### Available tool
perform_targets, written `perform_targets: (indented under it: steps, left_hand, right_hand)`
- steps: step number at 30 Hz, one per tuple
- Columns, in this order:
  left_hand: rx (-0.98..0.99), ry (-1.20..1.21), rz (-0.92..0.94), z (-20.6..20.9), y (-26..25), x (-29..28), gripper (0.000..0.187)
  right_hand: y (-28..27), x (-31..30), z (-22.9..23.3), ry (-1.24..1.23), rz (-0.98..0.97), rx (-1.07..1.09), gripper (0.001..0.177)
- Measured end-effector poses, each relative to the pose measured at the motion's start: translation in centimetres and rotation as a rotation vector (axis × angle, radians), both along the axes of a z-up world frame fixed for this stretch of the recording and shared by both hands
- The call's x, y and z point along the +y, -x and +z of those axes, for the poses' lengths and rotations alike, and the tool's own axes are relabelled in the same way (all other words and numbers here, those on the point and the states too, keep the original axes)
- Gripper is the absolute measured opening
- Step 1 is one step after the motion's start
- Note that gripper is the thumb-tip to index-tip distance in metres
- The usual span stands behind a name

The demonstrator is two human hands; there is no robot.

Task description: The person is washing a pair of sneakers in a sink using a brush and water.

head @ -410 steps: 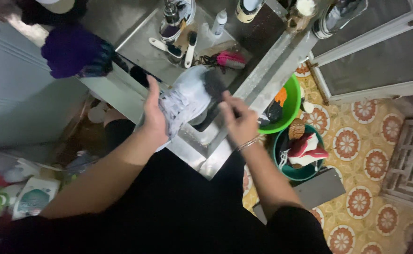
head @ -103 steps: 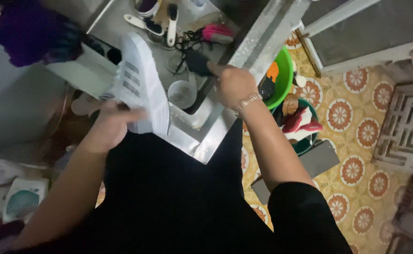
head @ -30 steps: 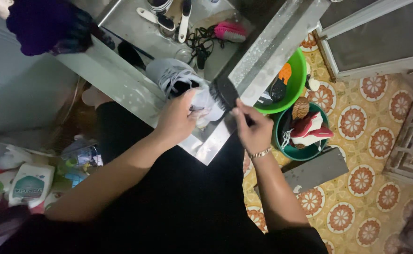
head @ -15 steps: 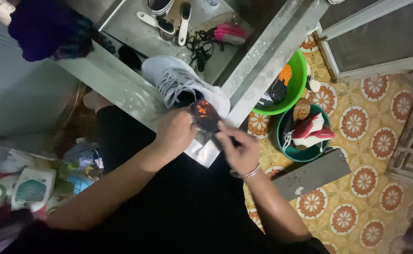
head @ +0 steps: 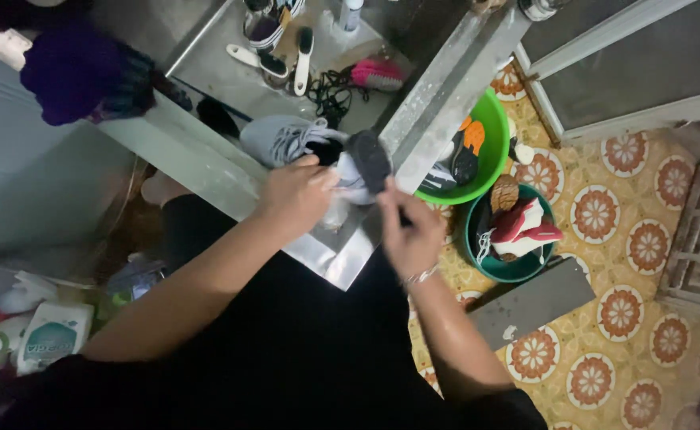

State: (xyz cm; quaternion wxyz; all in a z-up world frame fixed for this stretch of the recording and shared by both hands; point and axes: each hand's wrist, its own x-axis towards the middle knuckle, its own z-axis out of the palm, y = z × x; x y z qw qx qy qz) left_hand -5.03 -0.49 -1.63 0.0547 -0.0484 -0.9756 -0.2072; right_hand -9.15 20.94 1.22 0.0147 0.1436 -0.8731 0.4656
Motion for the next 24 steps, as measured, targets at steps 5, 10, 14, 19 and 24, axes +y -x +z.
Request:
perform_targets:
  steps: [5, 10, 14, 19, 24]
  left_hand:
    - [-0.043, -0.216, 0.178, 7.2, 2.4, 2.3, 0.022]
    - [-0.043, -0.503, 0.189, 11.1, 2.2, 2.5, 0.028]
    - [0.027, -0.782, 0.161, 11.5, 0.7, 1.6, 0.042]
    - [-0.005, -0.831, 0.222, 8.0, -0.3, 1.2, 0.059]
    - [-0.018, -0.819, 0.267, 9.4, 0.0, -0.2, 0.073]
  right_hand:
    - [2.1, 1.1, 0.5, 0.070, 0.015, 0.387, 0.003]
    - [0.6, -0.5, 5.1, 0.140, 0.051, 0.410, 0.010]
    - [2.7, 0.6, 3.7, 0.208, 0.131, 0.525, 0.011]
    - [1.0, -1.9, 4.4, 0.188, 0.203, 0.411, 0.008]
    - [3.3, -0.7, 2.1, 0.255, 0.439, 0.495, 0.002]
